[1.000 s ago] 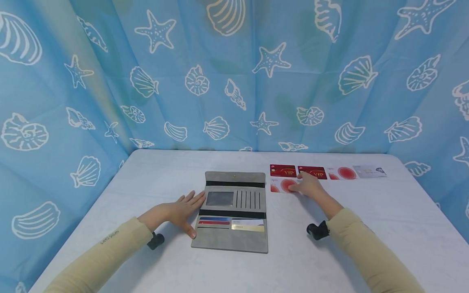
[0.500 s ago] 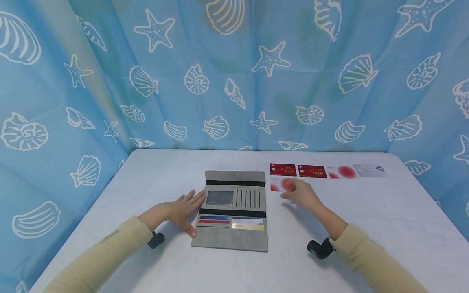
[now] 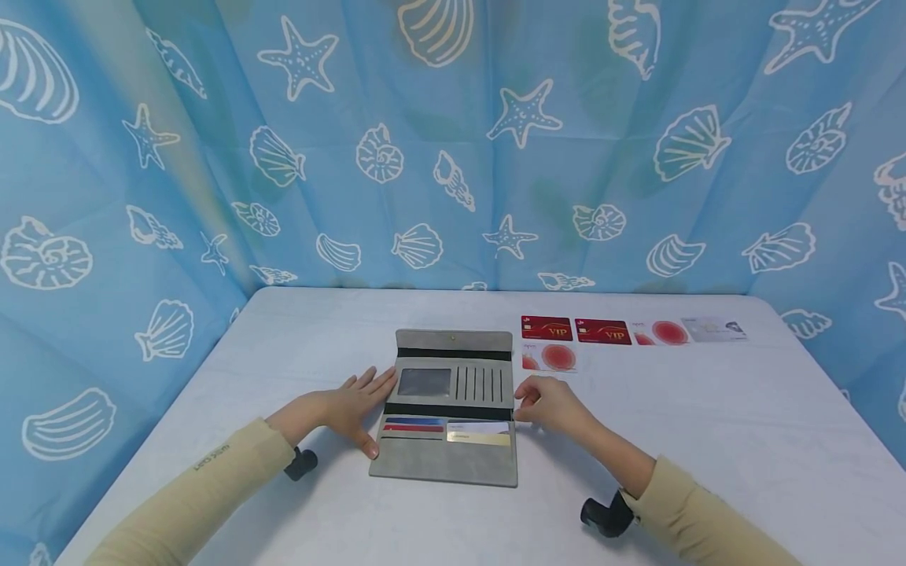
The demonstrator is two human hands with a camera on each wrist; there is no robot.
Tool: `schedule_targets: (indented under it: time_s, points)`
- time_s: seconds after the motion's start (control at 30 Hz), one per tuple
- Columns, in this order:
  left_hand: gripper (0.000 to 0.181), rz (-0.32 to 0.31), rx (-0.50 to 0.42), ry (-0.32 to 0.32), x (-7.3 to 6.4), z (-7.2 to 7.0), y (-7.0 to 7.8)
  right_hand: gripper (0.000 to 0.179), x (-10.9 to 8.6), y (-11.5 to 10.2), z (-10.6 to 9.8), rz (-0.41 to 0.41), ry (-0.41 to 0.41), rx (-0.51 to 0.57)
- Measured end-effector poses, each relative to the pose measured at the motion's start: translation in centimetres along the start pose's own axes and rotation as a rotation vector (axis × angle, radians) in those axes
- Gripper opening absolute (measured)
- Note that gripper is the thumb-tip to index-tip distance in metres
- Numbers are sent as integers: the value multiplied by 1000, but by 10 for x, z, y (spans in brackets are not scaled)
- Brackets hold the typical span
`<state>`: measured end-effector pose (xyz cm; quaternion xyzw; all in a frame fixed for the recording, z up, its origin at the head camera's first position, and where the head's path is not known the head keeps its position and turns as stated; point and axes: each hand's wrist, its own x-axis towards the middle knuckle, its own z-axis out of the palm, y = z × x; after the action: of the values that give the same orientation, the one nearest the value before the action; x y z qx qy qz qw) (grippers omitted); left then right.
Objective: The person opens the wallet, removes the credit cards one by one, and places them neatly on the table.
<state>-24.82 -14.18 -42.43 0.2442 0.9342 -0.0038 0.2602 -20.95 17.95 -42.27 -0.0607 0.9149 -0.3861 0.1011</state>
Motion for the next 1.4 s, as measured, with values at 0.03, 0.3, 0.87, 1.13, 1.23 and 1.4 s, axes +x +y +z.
schedule_targets:
  time_s: [0.03,0.3,0.87,1.13,1.23,1.4]
  points:
    - [123,3,1,2,0,0,0,25,-1,-1,2,0,-5,0]
    - [123,9,-2,7,-1,0,0,22,-5,-2,16,-18,-90,8]
    - [123,8,1,15,0,0,0,16,-4,-9,20,43,-184,-112]
    - [123,7,3,12,0,0,-1,18,-3,-13,18,80,-225,-137]
    - [123,3,2,8,1,0,-1,18,-2,-13,18,99,-231,-137]
    - [123,3,-2,7,1,0,-1,17,0,-15,18,122,-238,-150]
